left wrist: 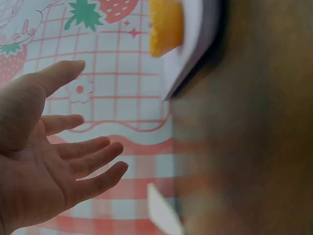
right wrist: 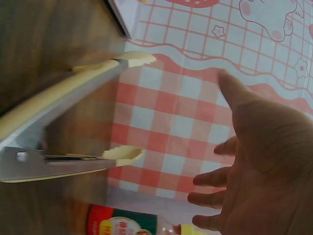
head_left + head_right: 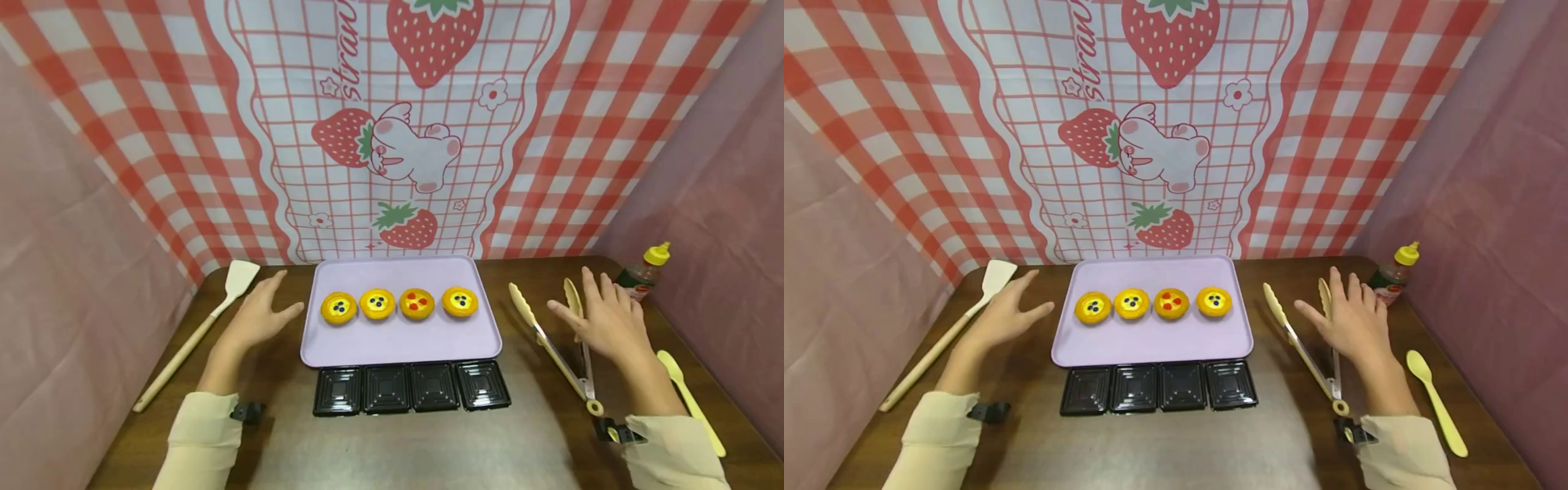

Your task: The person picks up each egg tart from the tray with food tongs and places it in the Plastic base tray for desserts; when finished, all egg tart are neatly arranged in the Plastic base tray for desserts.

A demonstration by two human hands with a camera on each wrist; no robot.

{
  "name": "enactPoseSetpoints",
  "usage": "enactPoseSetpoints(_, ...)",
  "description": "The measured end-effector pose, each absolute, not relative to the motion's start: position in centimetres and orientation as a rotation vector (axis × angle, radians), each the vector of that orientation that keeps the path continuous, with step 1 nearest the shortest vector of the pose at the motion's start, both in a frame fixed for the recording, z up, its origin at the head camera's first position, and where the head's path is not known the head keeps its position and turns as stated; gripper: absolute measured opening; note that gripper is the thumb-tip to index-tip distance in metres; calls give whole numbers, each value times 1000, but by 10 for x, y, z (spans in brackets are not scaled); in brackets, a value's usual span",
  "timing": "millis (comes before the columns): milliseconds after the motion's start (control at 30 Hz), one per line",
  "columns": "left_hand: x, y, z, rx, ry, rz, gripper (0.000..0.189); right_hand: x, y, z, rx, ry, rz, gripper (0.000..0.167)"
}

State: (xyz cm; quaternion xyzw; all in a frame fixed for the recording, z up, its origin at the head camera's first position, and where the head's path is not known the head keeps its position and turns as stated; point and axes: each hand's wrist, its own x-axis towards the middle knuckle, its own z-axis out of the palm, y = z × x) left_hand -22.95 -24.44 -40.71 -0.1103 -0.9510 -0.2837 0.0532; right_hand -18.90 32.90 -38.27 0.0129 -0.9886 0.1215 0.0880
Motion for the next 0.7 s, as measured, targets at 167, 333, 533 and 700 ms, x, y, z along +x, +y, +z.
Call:
enactPoseSetpoints(167,-232,-234,-427,-281,-2925,-1000,73,-184,330,-396,3,-2921,367,116)
enactPoseSetpoints(333,-236,-225,-439,-220,-2985,-1105,67,-183,327,-410,-129,-2982,426,122)
enactPoseSetpoints(533,-238,-218,-445,-139,-3035,-1140,62,-183,321,-420,-300,-3102,498,122)
enactPoseSetpoints(700,-239,-215,-447,-101,-3028,-1150,52,-182,317,-423,-381,-3144,512,124)
